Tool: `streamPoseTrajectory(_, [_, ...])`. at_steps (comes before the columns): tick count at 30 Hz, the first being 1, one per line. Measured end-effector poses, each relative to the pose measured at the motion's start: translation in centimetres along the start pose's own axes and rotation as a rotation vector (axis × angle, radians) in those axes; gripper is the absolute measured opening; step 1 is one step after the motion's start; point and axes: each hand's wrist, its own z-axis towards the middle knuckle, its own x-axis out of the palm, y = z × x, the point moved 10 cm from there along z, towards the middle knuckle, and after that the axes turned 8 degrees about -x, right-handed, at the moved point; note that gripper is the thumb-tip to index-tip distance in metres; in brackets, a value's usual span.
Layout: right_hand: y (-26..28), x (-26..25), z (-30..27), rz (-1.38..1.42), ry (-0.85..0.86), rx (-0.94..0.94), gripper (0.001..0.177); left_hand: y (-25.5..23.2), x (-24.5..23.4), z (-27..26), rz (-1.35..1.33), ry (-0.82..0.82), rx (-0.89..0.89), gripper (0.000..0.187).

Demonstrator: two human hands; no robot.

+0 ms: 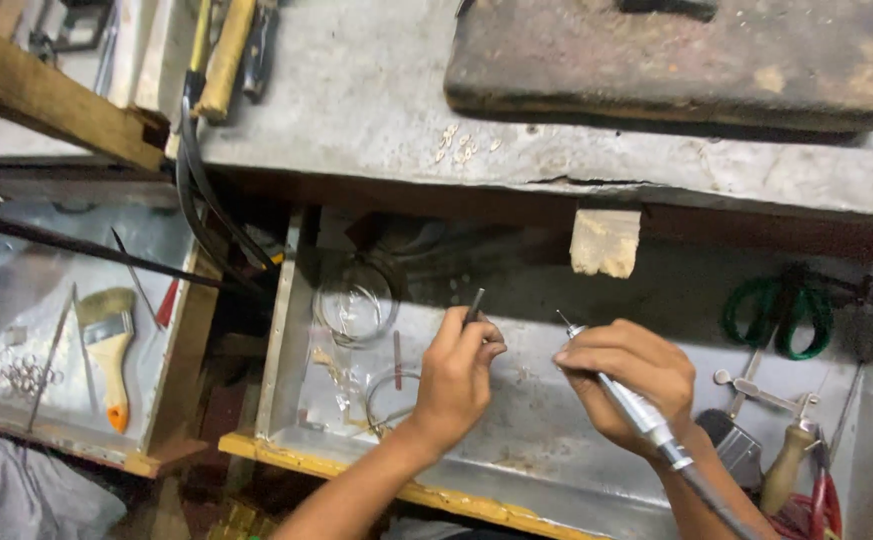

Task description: Using a handheld rotary tool to sand and smooth small jewelry components on a metalworking bench.

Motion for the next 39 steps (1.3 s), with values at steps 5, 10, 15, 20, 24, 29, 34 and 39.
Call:
streamPoseTrajectory(5, [0.6, 1.1, 0.1, -0.034, 0.058, -0.076, 0.011, -2.8, -0.9, 0.6, -0.346, 0.179, -0.416, 0.007])
streamPoseTrajectory(10, [0.8, 0.6, 0.0, -0.035, 0.006, -0.078, 0.014, -3.7, -0.4, 0.5, -0.599, 0.154, -0.497, 0.026])
streamPoseTrajectory(15, [0.1, 0.0, -0.1, -0.026, -0.007, -0.029, 0.011, -4.9, -0.3, 1.5, -0.561, 0.189, -0.476, 0.048])
streamPoseTrajectory(20, [-0.5, -0.8, -0.5, -0.099, -0.059, 0.059, 0.011, -5.3, -0.2, 1.6, -0.527, 0.152, -0.503, 0.069])
streamPoseTrajectory(24, [-1.3, -2.6, -1.6, -0.19, -0.201, 0.147, 0.012, -6.9, 0.4, 1.1, -0.401, 0.192, -0.354, 0.074])
streamPoseTrajectory(29, [-1.5, -3.5, -2.3, -0.211, -0.254, 0.197, 0.011, -9.1, 1.2, 0.0, -0.354, 0.203, -0.173, 0.069])
streamPoseTrajectory(34, [-1.3, -3.7, -2.3, -0.164, -0.297, 0.164, 0.009, -9.9, 1.3, -0.2, -0.297, 0.196, -0.056, 0.06])
streamPoseTrajectory(39, [-1.1, -3.8, -2.1, -0.151, -0.285, 0.132, 0.007, -10.3, 1.2, -0.1, -0.27, 0.179, 0.051, 0.061])
